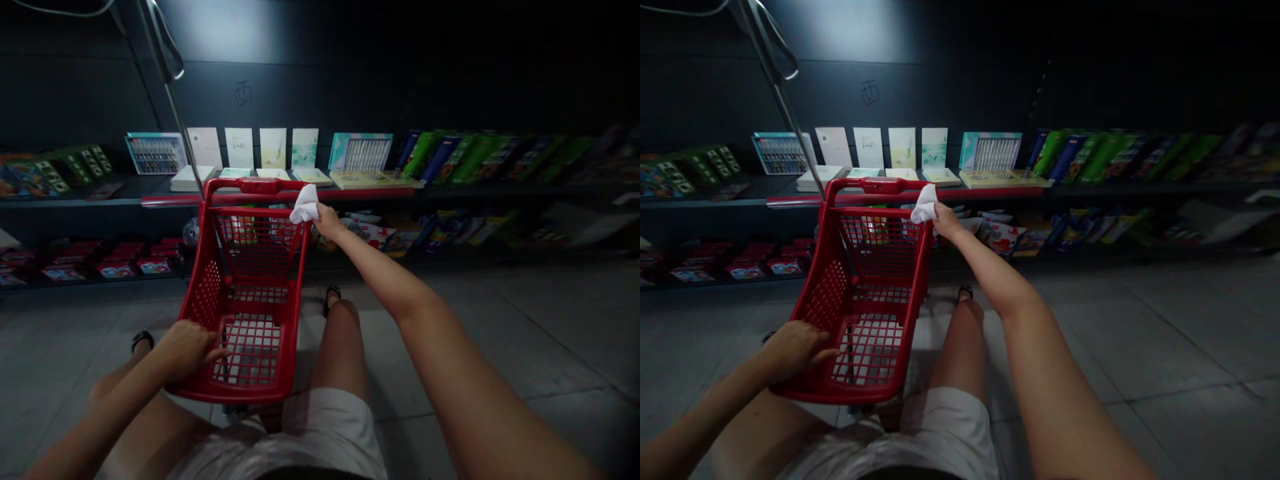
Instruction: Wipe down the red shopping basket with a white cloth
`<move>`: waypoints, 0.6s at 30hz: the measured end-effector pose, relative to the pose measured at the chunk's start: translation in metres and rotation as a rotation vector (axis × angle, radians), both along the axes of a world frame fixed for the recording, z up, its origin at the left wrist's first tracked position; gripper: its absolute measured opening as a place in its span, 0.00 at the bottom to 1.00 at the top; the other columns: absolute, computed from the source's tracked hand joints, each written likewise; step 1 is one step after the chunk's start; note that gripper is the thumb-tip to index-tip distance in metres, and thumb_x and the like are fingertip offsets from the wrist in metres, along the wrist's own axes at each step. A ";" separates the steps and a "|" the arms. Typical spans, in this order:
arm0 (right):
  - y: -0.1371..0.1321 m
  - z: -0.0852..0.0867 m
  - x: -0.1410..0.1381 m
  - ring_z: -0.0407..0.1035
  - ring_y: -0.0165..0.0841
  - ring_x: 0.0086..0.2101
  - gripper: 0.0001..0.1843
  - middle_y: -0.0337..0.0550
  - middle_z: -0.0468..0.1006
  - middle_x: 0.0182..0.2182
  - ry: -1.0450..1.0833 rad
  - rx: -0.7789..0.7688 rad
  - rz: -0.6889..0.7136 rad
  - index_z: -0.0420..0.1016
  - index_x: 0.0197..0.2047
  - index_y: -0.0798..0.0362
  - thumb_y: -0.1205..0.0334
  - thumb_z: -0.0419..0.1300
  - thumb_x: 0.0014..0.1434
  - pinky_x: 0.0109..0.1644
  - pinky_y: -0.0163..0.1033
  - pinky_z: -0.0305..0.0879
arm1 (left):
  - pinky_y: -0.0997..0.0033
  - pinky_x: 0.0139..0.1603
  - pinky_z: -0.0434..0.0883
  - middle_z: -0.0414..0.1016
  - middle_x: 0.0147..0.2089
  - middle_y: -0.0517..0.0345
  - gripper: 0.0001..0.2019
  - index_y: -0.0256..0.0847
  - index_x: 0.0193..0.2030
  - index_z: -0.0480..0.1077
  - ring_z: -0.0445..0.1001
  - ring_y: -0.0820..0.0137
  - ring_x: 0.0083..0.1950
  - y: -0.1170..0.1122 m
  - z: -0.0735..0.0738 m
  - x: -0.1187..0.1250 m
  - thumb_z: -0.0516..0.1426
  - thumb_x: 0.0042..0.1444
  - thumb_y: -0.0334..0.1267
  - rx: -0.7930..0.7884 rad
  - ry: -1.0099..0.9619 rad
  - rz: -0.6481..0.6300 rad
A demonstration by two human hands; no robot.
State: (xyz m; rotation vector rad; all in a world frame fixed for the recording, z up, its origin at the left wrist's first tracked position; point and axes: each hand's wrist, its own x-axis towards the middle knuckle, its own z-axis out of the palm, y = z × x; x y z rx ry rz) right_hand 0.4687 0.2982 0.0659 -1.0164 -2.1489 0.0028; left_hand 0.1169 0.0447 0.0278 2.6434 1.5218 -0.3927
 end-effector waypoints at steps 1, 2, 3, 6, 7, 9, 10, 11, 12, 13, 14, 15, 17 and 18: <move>-0.010 -0.009 -0.001 0.69 0.35 0.47 0.17 0.48 0.73 0.49 0.011 -0.005 -0.013 0.68 0.53 0.57 0.59 0.53 0.65 0.52 0.47 0.67 | 0.65 0.35 0.66 0.79 0.31 0.43 0.30 0.38 0.32 0.74 0.77 0.59 0.33 0.000 0.001 0.000 0.42 0.61 0.59 -0.005 -0.007 0.015; -0.022 -0.019 -0.003 0.69 0.35 0.47 0.16 0.49 0.73 0.49 0.021 -0.010 -0.015 0.69 0.52 0.58 0.62 0.51 0.65 0.53 0.45 0.67 | 0.66 0.35 0.66 0.79 0.32 0.44 0.30 0.39 0.34 0.74 0.78 0.59 0.34 -0.001 0.001 0.003 0.41 0.61 0.60 -0.015 -0.023 0.018; -0.036 -0.029 -0.007 0.69 0.35 0.48 0.16 0.49 0.74 0.49 0.028 -0.013 0.000 0.70 0.52 0.58 0.64 0.50 0.64 0.54 0.44 0.66 | 0.66 0.35 0.66 0.79 0.34 0.45 0.30 0.39 0.38 0.74 0.78 0.59 0.36 -0.005 0.000 0.008 0.40 0.61 0.61 -0.030 -0.051 0.006; -0.078 -0.056 -0.022 0.67 0.36 0.51 0.17 0.50 0.75 0.49 -0.009 0.009 0.161 0.73 0.49 0.57 0.70 0.50 0.59 0.59 0.45 0.63 | 0.65 0.37 0.67 0.79 0.40 0.45 0.32 0.41 0.51 0.69 0.78 0.56 0.41 -0.023 -0.003 0.030 0.44 0.56 0.65 -0.085 -0.172 -0.081; -0.089 -0.061 -0.027 0.66 0.37 0.52 0.17 0.49 0.75 0.50 -0.052 0.026 0.239 0.73 0.49 0.56 0.71 0.51 0.58 0.61 0.48 0.60 | 0.64 0.38 0.68 0.79 0.42 0.45 0.33 0.41 0.52 0.68 0.77 0.55 0.42 -0.030 -0.005 0.036 0.47 0.54 0.66 -0.093 -0.202 -0.091; -0.099 -0.064 -0.035 0.65 0.37 0.55 0.18 0.48 0.75 0.51 -0.167 0.051 0.365 0.73 0.48 0.55 0.72 0.52 0.56 0.63 0.50 0.57 | 0.64 0.39 0.68 0.79 0.41 0.45 0.33 0.39 0.52 0.67 0.77 0.55 0.42 -0.042 -0.008 0.045 0.52 0.50 0.65 -0.096 -0.222 -0.063; -0.097 -0.061 -0.037 0.64 0.37 0.55 0.18 0.48 0.74 0.51 -0.211 0.049 0.395 0.74 0.48 0.55 0.72 0.52 0.56 0.64 0.51 0.56 | 0.65 0.38 0.67 0.79 0.40 0.46 0.31 0.39 0.52 0.66 0.77 0.55 0.41 -0.047 -0.009 0.047 0.54 0.51 0.62 -0.096 -0.218 -0.035; -0.091 -0.055 -0.038 0.65 0.38 0.55 0.18 0.49 0.75 0.51 -0.227 0.036 0.392 0.74 0.48 0.56 0.72 0.52 0.55 0.63 0.50 0.56 | 0.65 0.38 0.67 0.79 0.39 0.46 0.28 0.38 0.52 0.65 0.77 0.56 0.40 -0.050 -0.011 0.046 0.54 0.53 0.58 -0.097 -0.209 -0.004; -0.081 -0.048 -0.038 0.65 0.37 0.54 0.17 0.49 0.75 0.50 -0.205 0.014 0.347 0.74 0.47 0.56 0.72 0.53 0.55 0.63 0.49 0.57 | 0.65 0.37 0.67 0.79 0.38 0.47 0.25 0.38 0.53 0.63 0.77 0.56 0.39 -0.052 -0.012 0.045 0.52 0.56 0.54 -0.101 -0.198 0.027; -0.068 -0.039 -0.038 0.66 0.37 0.53 0.16 0.50 0.75 0.50 -0.152 -0.011 0.273 0.74 0.46 0.56 0.72 0.53 0.56 0.63 0.48 0.57 | 0.65 0.36 0.67 0.79 0.37 0.47 0.23 0.37 0.55 0.61 0.78 0.56 0.39 -0.053 -0.013 0.042 0.50 0.59 0.50 -0.106 -0.189 0.050; -0.054 -0.030 -0.039 0.66 0.37 0.52 0.16 0.50 0.75 0.49 -0.082 -0.032 0.188 0.74 0.47 0.56 0.71 0.53 0.56 0.63 0.47 0.57 | 0.65 0.36 0.66 0.79 0.37 0.48 0.21 0.37 0.56 0.60 0.78 0.57 0.38 -0.053 -0.014 0.039 0.48 0.60 0.47 -0.112 -0.184 0.066; -0.041 -0.022 -0.039 0.66 0.36 0.52 0.16 0.50 0.74 0.50 -0.012 -0.048 0.110 0.73 0.48 0.56 0.71 0.52 0.57 0.63 0.46 0.58 | 0.65 0.36 0.66 0.78 0.36 0.48 0.21 0.37 0.57 0.59 0.78 0.57 0.38 -0.051 -0.015 0.036 0.47 0.61 0.45 -0.116 -0.184 0.075; -0.018 -0.011 -0.044 0.65 0.35 0.53 0.19 0.50 0.73 0.52 0.074 -0.064 0.019 0.70 0.52 0.56 0.70 0.51 0.58 0.63 0.44 0.58 | 0.66 0.36 0.66 0.78 0.36 0.49 0.19 0.38 0.56 0.59 0.78 0.57 0.38 -0.046 -0.017 0.028 0.47 0.61 0.44 -0.125 -0.219 0.057; -0.011 -0.011 -0.049 0.65 0.35 0.54 0.20 0.50 0.72 0.52 0.085 -0.066 0.006 0.68 0.54 0.56 0.70 0.50 0.59 0.63 0.43 0.58 | 0.67 0.36 0.66 0.78 0.36 0.50 0.18 0.40 0.54 0.60 0.78 0.58 0.38 -0.042 -0.017 0.024 0.48 0.60 0.44 -0.129 -0.248 0.039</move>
